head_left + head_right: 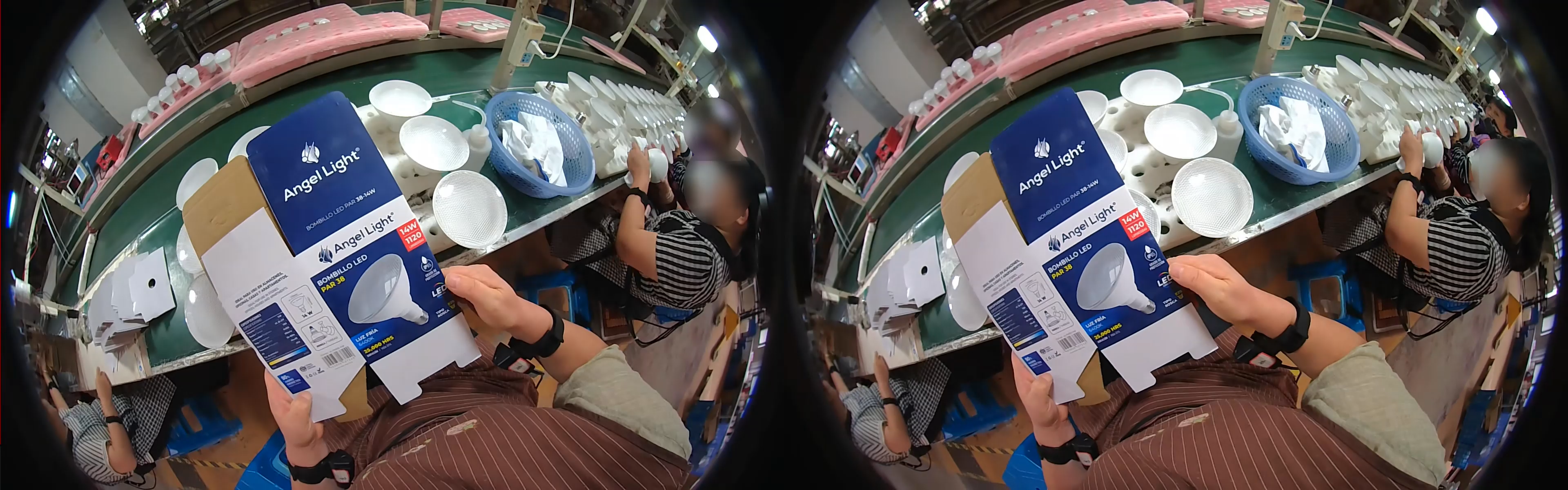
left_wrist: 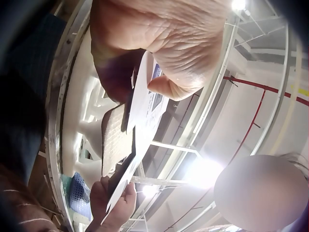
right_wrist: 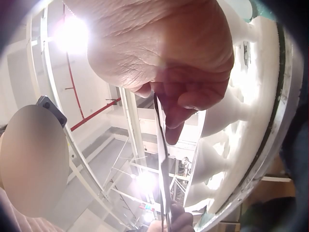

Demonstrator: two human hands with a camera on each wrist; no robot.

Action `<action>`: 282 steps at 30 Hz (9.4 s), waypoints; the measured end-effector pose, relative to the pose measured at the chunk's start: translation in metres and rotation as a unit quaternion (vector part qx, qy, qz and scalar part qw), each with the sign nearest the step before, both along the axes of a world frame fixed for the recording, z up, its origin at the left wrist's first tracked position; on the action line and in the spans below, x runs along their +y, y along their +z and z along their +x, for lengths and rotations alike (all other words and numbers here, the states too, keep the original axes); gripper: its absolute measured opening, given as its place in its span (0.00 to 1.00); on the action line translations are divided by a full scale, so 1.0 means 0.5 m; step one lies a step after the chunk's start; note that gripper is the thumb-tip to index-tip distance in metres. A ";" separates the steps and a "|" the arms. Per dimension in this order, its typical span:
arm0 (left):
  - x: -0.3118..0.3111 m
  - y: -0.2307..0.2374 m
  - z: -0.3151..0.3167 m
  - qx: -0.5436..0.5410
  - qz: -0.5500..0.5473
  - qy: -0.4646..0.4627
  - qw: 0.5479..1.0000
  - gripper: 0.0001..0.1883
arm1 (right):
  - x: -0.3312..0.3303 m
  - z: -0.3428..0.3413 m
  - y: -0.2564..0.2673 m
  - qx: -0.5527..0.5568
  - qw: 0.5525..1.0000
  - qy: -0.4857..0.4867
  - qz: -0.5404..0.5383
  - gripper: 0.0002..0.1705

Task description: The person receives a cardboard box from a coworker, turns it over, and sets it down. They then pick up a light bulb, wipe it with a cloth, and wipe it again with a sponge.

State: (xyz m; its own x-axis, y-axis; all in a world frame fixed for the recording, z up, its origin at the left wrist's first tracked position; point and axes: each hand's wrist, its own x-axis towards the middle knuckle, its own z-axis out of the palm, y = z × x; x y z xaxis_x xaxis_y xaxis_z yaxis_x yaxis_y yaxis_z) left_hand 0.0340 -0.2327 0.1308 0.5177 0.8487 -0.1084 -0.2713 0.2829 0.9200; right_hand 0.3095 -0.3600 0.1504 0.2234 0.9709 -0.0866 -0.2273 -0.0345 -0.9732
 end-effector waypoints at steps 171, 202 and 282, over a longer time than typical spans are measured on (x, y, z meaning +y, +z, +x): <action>0.031 -0.018 -0.046 -0.030 -0.047 -0.016 0.998 0.18 | 0.039 -0.045 0.002 -0.019 1.000 -0.019 0.005 0.17; 0.134 0.175 -0.079 0.126 0.117 0.011 0.985 0.23 | 0.056 -0.061 0.024 -0.018 0.996 0.093 -0.003 0.12; -0.043 -0.218 0.021 0.518 0.560 -0.149 0.629 0.29 | -0.196 -0.049 -0.230 -0.545 0.837 -0.012 0.048 0.08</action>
State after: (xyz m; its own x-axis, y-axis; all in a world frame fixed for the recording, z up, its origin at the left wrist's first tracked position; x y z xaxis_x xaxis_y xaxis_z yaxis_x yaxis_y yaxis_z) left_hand 0.0447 -0.2544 0.0218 0.8160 0.5748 0.0615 0.5495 -0.8043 0.2263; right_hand 0.2851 -0.4579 0.0354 0.1391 0.9555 0.2602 0.7979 0.0475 -0.6009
